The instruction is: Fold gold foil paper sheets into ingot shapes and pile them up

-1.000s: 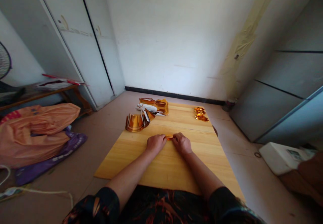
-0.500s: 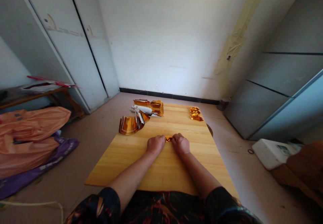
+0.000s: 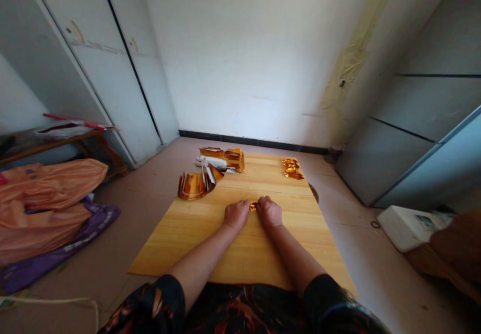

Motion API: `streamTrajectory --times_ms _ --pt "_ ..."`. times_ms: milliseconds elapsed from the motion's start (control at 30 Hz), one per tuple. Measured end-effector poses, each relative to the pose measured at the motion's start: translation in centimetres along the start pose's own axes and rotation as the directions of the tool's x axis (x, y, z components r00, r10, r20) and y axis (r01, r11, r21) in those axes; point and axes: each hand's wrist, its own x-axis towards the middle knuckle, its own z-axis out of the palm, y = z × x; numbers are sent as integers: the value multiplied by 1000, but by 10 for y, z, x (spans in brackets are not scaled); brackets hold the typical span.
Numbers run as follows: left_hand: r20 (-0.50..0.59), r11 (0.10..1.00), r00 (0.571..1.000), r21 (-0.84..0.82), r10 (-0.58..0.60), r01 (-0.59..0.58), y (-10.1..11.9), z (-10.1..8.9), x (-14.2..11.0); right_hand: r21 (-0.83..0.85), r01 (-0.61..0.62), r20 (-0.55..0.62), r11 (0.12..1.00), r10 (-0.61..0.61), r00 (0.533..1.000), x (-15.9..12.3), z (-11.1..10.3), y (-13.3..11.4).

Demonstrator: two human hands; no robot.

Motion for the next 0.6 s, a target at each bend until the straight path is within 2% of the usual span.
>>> streamTrajectory --times_ms 300,500,600 --pt "12 999 1000 -22 -27 27 2 -1 1 -8 -18 34 1000 18 999 -2 -7 -3" --pt "48 997 996 -28 -76 78 4 -4 3 9 -17 10 1000 17 1000 -2 -4 0" --pt "32 996 996 -32 -79 80 3 -3 4 52 -30 -21 998 31 999 -4 -7 4"
